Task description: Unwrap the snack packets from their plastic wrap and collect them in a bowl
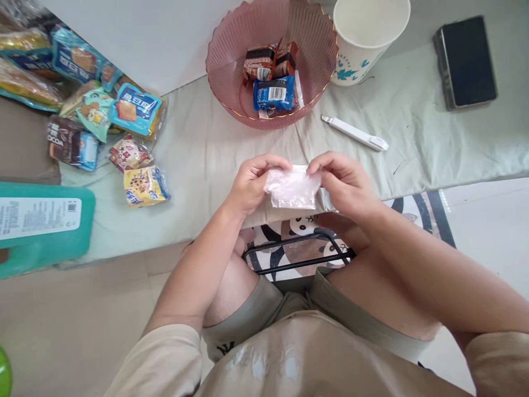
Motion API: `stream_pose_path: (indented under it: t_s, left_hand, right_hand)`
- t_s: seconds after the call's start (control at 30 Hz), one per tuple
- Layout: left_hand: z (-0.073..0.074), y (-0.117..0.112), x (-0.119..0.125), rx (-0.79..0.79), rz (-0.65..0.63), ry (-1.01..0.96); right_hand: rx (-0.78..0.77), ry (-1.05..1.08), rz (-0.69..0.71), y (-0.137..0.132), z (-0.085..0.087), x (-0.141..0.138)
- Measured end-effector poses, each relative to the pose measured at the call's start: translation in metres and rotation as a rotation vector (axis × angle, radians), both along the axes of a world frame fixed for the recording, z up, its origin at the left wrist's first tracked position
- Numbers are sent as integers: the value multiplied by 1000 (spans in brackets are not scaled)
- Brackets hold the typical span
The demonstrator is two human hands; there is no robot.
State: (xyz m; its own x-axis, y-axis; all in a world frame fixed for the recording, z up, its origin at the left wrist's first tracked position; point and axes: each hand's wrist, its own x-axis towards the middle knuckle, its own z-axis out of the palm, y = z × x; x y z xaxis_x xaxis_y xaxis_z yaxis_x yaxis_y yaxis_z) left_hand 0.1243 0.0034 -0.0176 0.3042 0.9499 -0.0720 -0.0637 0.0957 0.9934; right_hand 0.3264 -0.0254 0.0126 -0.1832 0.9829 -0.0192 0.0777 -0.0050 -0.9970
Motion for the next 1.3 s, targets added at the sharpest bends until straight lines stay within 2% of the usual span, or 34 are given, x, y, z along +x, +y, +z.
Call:
stream_pose_path:
  t_s: [0.17,0.3,0.4,0.57,0.7,0.9,1.0,1.07,1.1,1.2,1.27,1.3]
  left_hand:
    - [0,2,-8,18,-73,49]
    - [0,1,-7,140,-10,140]
    - [0,-3,-4,163,3,169]
    - [0,-11,-10,172,22,206]
    - [11,-16,-19,179,131,259]
    - [42,-13,-17,322,235,396]
    - [65,11,-8,388,268,394]
    - [87,42,4,490,220,394]
    - [99,62,14,590,165,383]
    - [131,128,57,660,-50,537]
    - [144,172,91,623,-140,692]
    - [147,191,107,638,-142,819]
  right_hand:
    - [7,-7,33,2,-5,5]
    - [-59,57,-28,4,-16,0]
    - [-153,164,-5,6,-25,-8]
    - [-119,234,74,11,-28,-19]
    - [-101,238,115,15,-22,-21]
    - [-23,260,77,19,-6,-14]
    - [7,326,-64,26,3,-4]
    - [21,364,-214,38,7,10]
    - [34,374,-293,46,7,19]
    - [68,393,-529,80,2,51]
    - [10,451,-691,103,-5,73]
    - [-35,503,-750,112,-9,82]
